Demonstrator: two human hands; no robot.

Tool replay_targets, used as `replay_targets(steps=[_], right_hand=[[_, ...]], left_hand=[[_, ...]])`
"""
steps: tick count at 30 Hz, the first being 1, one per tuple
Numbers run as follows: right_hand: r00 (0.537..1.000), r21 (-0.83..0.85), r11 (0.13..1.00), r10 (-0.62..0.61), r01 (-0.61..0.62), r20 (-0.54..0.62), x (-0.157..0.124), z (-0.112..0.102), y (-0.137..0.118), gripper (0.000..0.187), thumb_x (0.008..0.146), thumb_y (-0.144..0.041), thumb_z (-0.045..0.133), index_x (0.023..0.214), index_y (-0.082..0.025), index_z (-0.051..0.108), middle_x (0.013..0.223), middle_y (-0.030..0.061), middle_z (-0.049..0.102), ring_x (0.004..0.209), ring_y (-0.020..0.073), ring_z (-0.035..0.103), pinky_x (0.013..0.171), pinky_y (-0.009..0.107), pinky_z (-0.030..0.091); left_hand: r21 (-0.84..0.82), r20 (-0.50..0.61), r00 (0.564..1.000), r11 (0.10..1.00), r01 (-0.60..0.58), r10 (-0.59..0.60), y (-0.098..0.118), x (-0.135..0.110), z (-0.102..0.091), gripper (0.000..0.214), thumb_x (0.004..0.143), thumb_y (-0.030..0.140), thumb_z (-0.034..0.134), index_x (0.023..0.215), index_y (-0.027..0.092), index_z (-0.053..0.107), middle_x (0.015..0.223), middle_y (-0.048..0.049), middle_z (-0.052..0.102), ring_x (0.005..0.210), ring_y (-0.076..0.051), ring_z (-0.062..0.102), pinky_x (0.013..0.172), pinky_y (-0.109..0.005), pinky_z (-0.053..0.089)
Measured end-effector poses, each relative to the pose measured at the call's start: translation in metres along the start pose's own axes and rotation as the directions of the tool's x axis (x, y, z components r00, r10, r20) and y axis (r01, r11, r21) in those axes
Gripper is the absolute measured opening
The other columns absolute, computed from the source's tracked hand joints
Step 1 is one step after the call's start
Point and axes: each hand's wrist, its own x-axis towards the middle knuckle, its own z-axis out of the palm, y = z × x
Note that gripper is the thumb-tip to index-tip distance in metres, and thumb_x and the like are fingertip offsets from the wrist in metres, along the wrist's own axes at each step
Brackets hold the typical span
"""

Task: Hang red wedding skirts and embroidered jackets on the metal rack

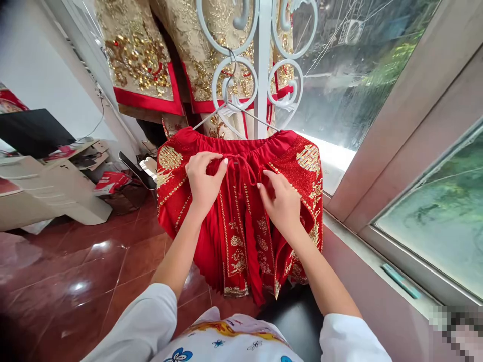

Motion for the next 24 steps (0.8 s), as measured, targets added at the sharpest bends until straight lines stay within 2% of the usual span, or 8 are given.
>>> replay_targets(steps=[3, 5, 8, 10, 13, 16, 20, 24], right_hand=[[0.998, 0.003, 1.0, -0.005, 0.005, 0.07, 0.011, 0.016, -0.001, 0.031, 0.085, -0.026, 0.055, 0.115, -0.017, 0.06, 0.098, 0.0068, 0.063, 0.064, 0.0124, 0.055, 0.057, 0.026, 0.044], [0.999, 0.002, 1.0, -0.008, 0.008, 0.039, 0.016, 0.025, 0.0, 0.024, 0.087, -0.024, 0.051, 0.107, -0.018, 0.063, 0.097, 0.0064, 0.063, 0.065, 0.0124, 0.055, 0.056, 0.026, 0.042], [0.999, 0.11, 0.994, -0.026, 0.029, -0.025, 0.021, 0.03, 0.0, 0.021, 0.091, -0.025, 0.045, 0.09, -0.017, 0.064, 0.087, 0.0054, 0.06, 0.066, 0.0117, 0.054, 0.059, 0.025, 0.041], [0.999, 0.172, 0.985, -0.013, 0.019, -0.035, 0.024, 0.03, -0.002, 0.02, 0.09, -0.029, 0.047, 0.09, -0.016, 0.062, 0.085, 0.0049, 0.059, 0.065, 0.0115, 0.053, 0.059, 0.025, 0.042], [0.999, 0.099, 0.995, 0.028, -0.026, -0.024, 0.028, 0.03, -0.009, 0.019, 0.087, -0.033, 0.053, 0.093, -0.017, 0.061, 0.086, 0.0048, 0.057, 0.065, 0.0124, 0.051, 0.058, 0.026, 0.04], [0.998, 0.058, 0.997, 0.048, -0.046, -0.04, 0.032, 0.032, -0.014, 0.014, 0.087, -0.025, 0.048, 0.087, -0.017, 0.06, 0.086, 0.0053, 0.056, 0.067, 0.0132, 0.05, 0.059, 0.027, 0.038], [0.997, 0.165, 0.986, 0.026, -0.013, -0.074, 0.042, 0.029, -0.011, 0.015, 0.088, -0.022, 0.043, 0.082, -0.016, 0.056, 0.082, 0.0054, 0.055, 0.071, 0.0138, 0.051, 0.064, 0.027, 0.04], [0.999, 0.149, 0.989, 0.009, -0.002, -0.043, 0.056, 0.022, -0.004, 0.017, 0.088, -0.023, 0.043, 0.076, -0.017, 0.052, 0.077, 0.0048, 0.054, 0.072, 0.014, 0.05, 0.067, 0.028, 0.039]], left_hand=[[0.03, 0.011, 1.0, 0.999, 0.019, -0.02, 0.004, -0.003, 0.003, 0.009, 0.084, 0.028, 0.059, 0.085, 0.02, 0.065, 0.09, -0.0023, 0.067, 0.087, -0.019, 0.057, 0.084, -0.036, 0.041], [0.031, 0.02, 1.0, 0.999, 0.021, -0.022, 0.006, -0.002, 0.005, 0.007, 0.084, 0.024, 0.058, 0.082, 0.02, 0.063, 0.088, -0.0019, 0.067, 0.085, -0.019, 0.057, 0.082, -0.035, 0.041], [0.0, 0.04, 0.999, 1.0, 0.025, -0.025, 0.005, 0.002, 0.005, 0.004, 0.083, 0.019, 0.057, 0.08, 0.02, 0.06, 0.086, -0.0018, 0.066, 0.083, -0.018, 0.056, 0.079, -0.033, 0.042], [-0.054, 0.061, 0.998, 0.998, 0.032, -0.029, 0.005, 0.005, 0.005, 0.004, 0.083, 0.019, 0.055, 0.08, 0.02, 0.058, 0.084, -0.0015, 0.066, 0.08, -0.017, 0.056, 0.078, -0.032, 0.043], [-0.144, 0.098, 0.995, 0.988, 0.05, -0.036, 0.007, 0.006, 0.007, 0.006, 0.087, 0.022, 0.052, 0.084, 0.02, 0.056, 0.086, -0.0015, 0.066, 0.076, -0.015, 0.058, 0.08, -0.032, 0.044], [-0.189, 0.094, 0.995, 0.98, 0.057, -0.039, 0.01, 0.005, 0.011, 0.007, 0.089, 0.023, 0.049, 0.092, 0.02, 0.055, 0.091, -0.0023, 0.067, 0.078, -0.014, 0.06, 0.084, -0.032, 0.044], [-0.079, 0.092, 0.996, 0.997, 0.007, 0.0, 0.01, 0.006, 0.011, 0.019, 0.087, 0.019, 0.051, 0.105, 0.022, 0.054, 0.091, -0.0012, 0.067, 0.082, -0.016, 0.059, 0.088, -0.035, 0.041], [0.076, 0.155, 0.982, 0.99, -0.12, 0.107, 0.001, 0.007, 0.002, 0.024, 0.085, 0.016, 0.051, 0.108, 0.022, 0.057, 0.092, -0.0031, 0.068, 0.091, -0.021, 0.057, 0.086, -0.037, 0.038]])
